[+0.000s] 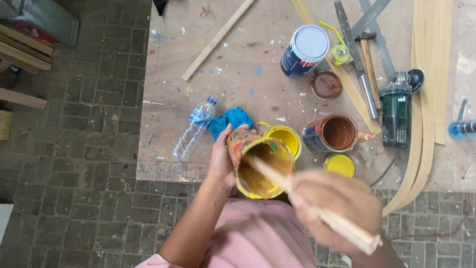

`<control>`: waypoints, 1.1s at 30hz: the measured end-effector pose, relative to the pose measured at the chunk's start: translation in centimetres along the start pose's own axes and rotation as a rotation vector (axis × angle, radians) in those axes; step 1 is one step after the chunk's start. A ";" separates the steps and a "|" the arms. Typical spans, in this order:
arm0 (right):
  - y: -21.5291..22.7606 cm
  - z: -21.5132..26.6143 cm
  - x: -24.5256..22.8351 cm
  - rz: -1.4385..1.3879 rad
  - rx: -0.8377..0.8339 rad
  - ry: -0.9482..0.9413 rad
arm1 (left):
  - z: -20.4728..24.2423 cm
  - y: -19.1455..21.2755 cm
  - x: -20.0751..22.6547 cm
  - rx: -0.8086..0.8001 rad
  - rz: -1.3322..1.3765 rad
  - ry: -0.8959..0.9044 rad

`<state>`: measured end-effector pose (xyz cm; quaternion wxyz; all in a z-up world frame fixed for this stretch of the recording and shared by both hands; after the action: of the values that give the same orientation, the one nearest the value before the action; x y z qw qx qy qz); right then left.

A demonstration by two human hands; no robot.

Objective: The person pours yellow paint from a can into a smaller container holding brown paint. They then use a wooden stick to stir the mixture thoroughly, blending the colors together.

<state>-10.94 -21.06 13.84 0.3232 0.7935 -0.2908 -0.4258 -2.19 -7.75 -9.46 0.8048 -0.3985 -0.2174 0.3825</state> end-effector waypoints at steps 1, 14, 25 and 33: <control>-0.1 0.5 0.5 -0.009 0.021 -0.056 | -0.1 0.1 -0.3 -0.007 -0.022 0.034; 0.8 -1.5 -1.8 -0.043 -0.096 0.020 | -0.9 1.8 -1.4 0.010 -0.164 0.130; 3.5 0.5 -0.3 -0.185 -0.002 -0.038 | 1.2 1.3 -2.5 0.004 -0.345 0.281; 1.3 -0.2 -0.7 -0.074 -0.089 0.003 | 0.8 1.5 -1.4 -0.034 -0.333 0.141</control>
<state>-11.36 -21.32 15.28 0.3426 0.7893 -0.2417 -0.4486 -4.22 -7.88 -10.24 0.8635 -0.3961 -0.2299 0.2113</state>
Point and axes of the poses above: each hand's wrist, its own z-axis away from the middle knuckle, its own y-axis out of the back of the hand, x = y × z, the point moved 6 cm from there along -z, towards the middle knuckle, and after that the axes turned 4 degrees about -x, right-handed, at the moved point
